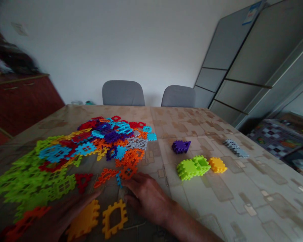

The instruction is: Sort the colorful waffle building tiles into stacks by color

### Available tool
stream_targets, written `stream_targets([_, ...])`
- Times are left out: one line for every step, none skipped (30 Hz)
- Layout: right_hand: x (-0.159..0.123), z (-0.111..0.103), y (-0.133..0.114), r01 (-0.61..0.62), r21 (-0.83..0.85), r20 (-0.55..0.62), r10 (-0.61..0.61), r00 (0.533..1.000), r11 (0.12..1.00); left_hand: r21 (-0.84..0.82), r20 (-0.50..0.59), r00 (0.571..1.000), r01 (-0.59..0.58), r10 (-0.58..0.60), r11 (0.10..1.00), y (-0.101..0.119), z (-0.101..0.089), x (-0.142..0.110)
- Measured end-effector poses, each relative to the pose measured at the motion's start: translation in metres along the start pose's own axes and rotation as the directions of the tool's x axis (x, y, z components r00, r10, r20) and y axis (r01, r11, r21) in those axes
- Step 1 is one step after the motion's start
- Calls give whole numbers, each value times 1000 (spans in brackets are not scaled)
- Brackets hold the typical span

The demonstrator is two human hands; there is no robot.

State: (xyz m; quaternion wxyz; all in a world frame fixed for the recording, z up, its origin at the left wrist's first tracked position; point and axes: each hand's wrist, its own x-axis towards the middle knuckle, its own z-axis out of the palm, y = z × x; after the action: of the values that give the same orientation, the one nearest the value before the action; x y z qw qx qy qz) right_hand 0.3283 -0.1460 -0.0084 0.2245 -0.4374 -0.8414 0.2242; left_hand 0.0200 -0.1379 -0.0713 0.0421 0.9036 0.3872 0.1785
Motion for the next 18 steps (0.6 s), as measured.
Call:
stream_targets([0,0,-1,-6,11,7,6,1000,1000,-12,16,1000,16,-15,1000,0,-2,1])
stream_targets([-1,-1,-1,-11,25,16,11,1000,1000,-24,40,999,36,-35,999,1,-5,1])
stream_targets([-1,-2,-2,-15,45,30,14,999,999,-33,73,996,56,-54,998,2,-8,2])
stream_targets([-2,-4,-2,-19,68,48,15,999,998,-37,109,991,78,-73,996,3,-13,2])
stream_targets([-3,-5,-3,-23,92,67,17,998,995,-38,143,986,93,-87,995,5,-17,3])
stream_targets([-4,-7,-3,-27,114,87,17,996,993,-37,172,980,108,-100,993,7,-22,3])
stream_targets([-6,-8,-3,-35,131,108,21,994,991,-35,195,974,126,-116,991,8,-26,4])
stream_targets([-7,-9,-4,-46,140,134,27,991,989,-35,209,969,142,-132,989,10,-30,4])
stream_targets([-8,-9,-4,-61,141,160,38,986,988,-37,219,965,157,-146,987,12,-33,5])
stream_targets([-9,-8,-4,-75,137,188,49,981,988,-41,226,962,167,-153,985,13,-35,5])
stream_targets([-9,-6,-4,-88,131,216,59,975,987,-48,236,960,169,-153,985,14,-37,6])
stream_targets([-10,-3,-4,-101,122,245,68,967,987,-51,243,958,172,-155,984,15,-38,7])
stream_targets([-11,-1,-5,-111,115,271,77,960,987,-53,247,956,174,-156,983,16,-38,8])
stream_targets([-12,2,-5,-117,110,290,81,954,987,-53,251,955,175,-156,983,16,-38,8])
stream_targets([-12,5,-5,-115,107,304,77,950,988,-54,254,955,173,-154,983,16,-37,9])
stream_targets([-12,8,-6,-106,106,315,68,946,989,-54,255,955,172,-153,984,17,-37,9])
stream_targets([-11,10,-7,-94,103,323,56,945,990,-56,257,955,171,-151,984,17,-36,9])
stream_targets([-11,12,-8,-82,98,327,46,944,992,-58,255,955,170,-150,984,17,-36,9])
